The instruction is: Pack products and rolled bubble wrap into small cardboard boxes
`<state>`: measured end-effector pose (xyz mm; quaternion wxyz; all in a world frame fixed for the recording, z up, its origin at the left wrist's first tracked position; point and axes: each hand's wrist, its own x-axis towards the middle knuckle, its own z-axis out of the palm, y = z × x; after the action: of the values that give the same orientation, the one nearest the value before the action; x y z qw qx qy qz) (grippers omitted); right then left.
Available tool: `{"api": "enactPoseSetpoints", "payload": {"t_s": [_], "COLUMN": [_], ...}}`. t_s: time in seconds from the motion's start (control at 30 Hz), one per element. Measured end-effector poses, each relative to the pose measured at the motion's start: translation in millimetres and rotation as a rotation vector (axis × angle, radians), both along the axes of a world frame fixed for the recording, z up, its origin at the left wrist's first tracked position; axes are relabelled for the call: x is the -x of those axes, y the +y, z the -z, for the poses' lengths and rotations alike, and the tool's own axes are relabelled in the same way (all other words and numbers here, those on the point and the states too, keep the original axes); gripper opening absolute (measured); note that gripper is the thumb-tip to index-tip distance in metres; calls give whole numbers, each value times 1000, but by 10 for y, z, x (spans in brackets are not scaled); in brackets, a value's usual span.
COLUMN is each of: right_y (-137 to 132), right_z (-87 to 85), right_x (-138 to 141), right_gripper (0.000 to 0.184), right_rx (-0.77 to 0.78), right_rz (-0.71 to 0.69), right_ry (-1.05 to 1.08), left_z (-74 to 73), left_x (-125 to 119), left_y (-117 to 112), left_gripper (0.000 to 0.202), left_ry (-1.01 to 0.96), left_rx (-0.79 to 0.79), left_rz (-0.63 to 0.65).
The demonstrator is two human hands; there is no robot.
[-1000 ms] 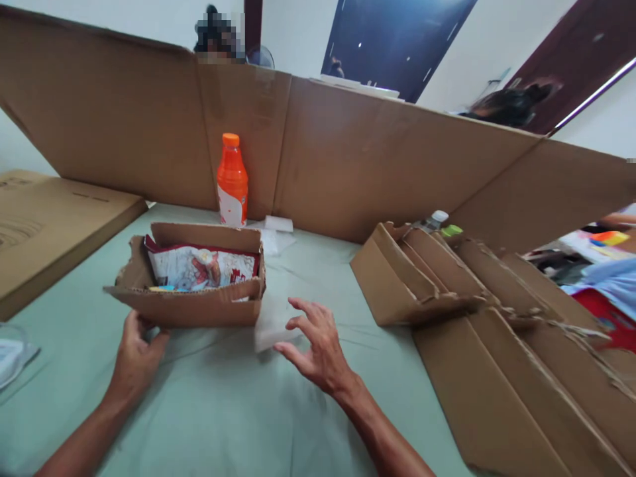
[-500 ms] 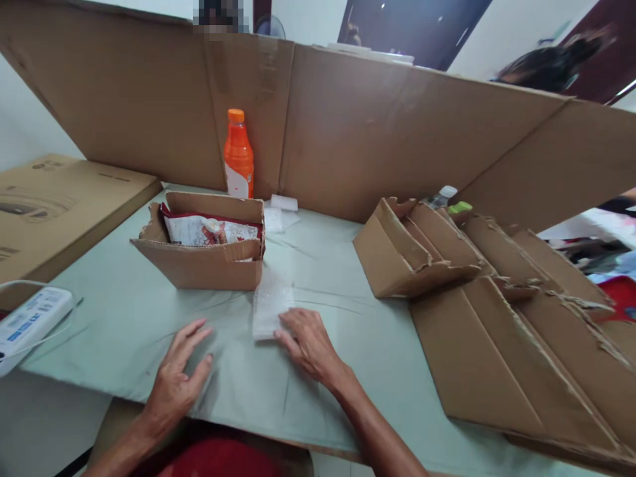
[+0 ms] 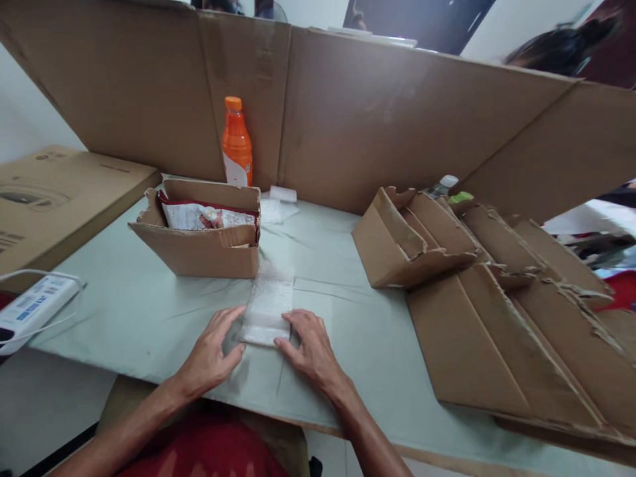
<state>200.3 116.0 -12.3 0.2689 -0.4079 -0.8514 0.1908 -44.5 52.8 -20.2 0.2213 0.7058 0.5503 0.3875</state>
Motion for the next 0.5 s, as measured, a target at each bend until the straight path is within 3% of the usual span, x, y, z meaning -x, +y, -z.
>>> {"api": "enactPoseSetpoints", "payload": {"t_s": [0.13, 0.3, 0.4, 0.5], "right_y": [-122, -419, -607, -719], "right_z": [-57, -166, -118, -17], "right_x": [60, 68, 76, 81], "right_gripper": [14, 17, 14, 12], "right_rx": [-14, 68, 155, 194], "right_rz": [-62, -173, -96, 27], "right_ry": [83, 198, 213, 210], "left_z": [-42, -82, -66, -55], "left_x": [5, 40, 41, 13], "left_y": [-28, -156, -279, -356], "left_gripper": [68, 77, 66, 47], "left_ry": [-28, -57, -59, -48], "left_rx": [68, 109, 131, 163], "left_rz": [17, 124, 157, 112]}}
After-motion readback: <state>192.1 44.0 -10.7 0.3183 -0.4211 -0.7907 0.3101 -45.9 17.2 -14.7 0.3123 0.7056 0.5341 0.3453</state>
